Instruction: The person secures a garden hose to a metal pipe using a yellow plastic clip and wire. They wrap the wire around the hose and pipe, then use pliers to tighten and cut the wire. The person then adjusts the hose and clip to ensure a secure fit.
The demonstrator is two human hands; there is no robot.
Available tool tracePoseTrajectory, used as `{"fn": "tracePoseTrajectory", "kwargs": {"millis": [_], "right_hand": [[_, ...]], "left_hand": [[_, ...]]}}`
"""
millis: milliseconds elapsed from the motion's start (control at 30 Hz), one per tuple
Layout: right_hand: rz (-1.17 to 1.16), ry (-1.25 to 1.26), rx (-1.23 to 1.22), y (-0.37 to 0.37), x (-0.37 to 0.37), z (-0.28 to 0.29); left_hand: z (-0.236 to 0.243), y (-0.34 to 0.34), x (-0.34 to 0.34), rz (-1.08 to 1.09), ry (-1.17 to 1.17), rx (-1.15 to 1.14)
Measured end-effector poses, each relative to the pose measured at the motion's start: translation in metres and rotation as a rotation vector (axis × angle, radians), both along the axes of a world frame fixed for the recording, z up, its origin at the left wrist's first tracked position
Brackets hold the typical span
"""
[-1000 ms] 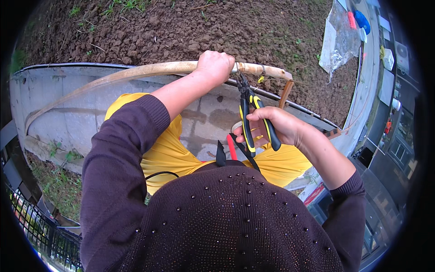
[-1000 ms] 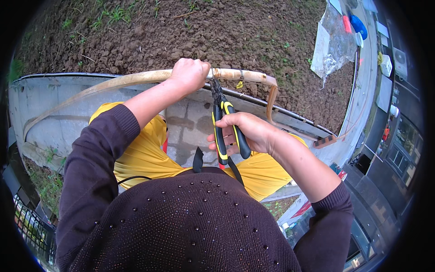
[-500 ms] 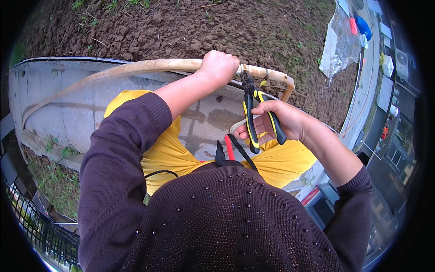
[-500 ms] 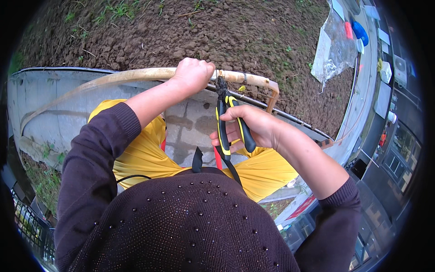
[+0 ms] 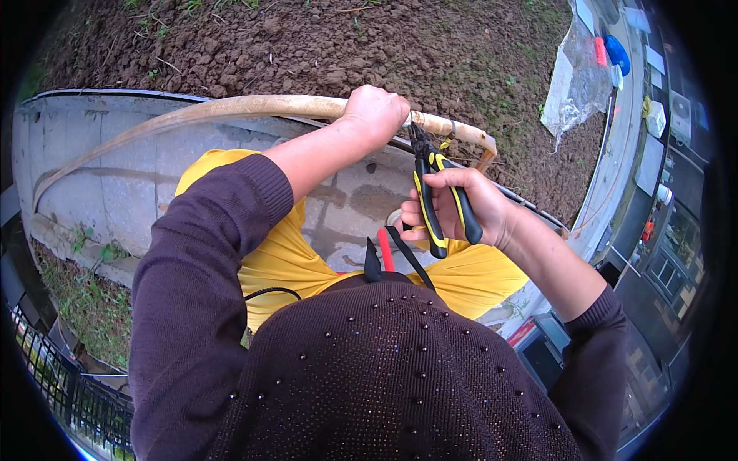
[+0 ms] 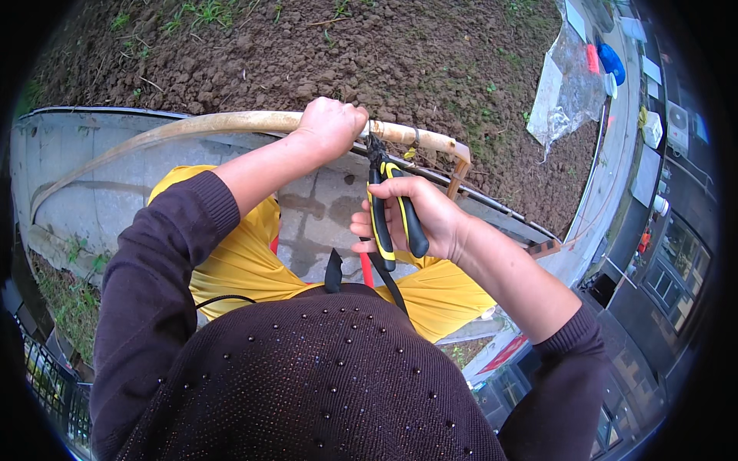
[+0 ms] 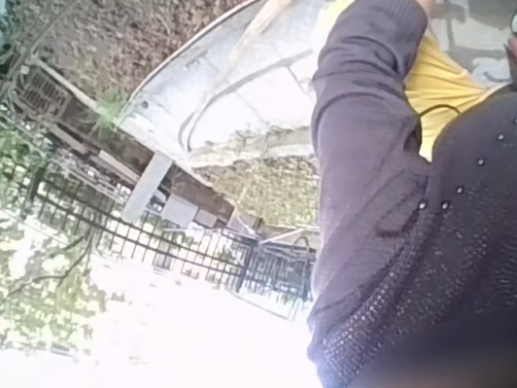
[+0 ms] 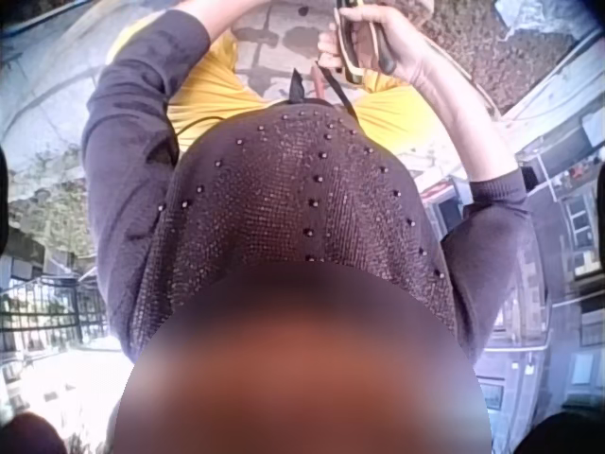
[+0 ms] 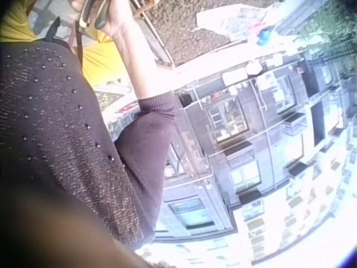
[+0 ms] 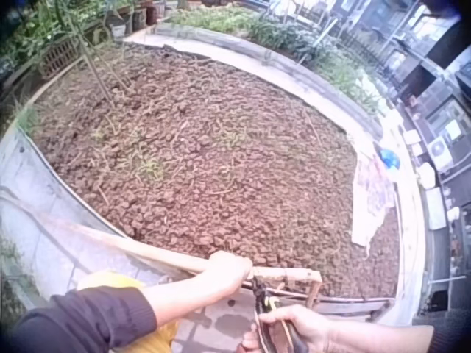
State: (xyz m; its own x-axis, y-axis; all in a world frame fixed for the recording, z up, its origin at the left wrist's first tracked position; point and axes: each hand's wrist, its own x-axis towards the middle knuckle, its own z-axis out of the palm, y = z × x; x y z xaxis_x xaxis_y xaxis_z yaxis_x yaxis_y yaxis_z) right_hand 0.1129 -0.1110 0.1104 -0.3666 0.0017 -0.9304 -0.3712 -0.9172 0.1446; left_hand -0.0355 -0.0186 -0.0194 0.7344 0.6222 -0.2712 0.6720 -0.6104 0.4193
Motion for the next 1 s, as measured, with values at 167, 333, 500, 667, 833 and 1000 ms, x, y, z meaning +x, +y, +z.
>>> {"fn": "tracePoseTrajectory", "kwargs": {"millis": [167,333,500,667,833,1000], "right_hand": [[-0.132,0.083,-0.002,-0.007,-0.001,-0.007],[0.097,-0.005,0.013,-0.002,0.013,-0.014],[0.683,-0.231,0.036,0.019,0.019,-0.005],[1.278,-0.331,0.099,0.038,0.015,0.0],[1.749,-0.295,0.243,0.06,0.011,-0.005],[2.301,-0.509,0.44,0.075,-0.01,0.011]], "left_hand": [[-0.005,0.0,-0.001,0.007,-0.011,0.004],[-0.005,-0.001,0.0,-0.003,0.012,-0.04],[-0.005,-0.006,0.002,-0.053,0.072,-0.067],[-0.004,-0.013,0.004,-0.105,0.142,-0.092],[-0.003,-0.01,0.006,-0.109,0.191,-0.116],[-0.015,-0.014,0.007,-0.052,0.157,-0.064]]}}
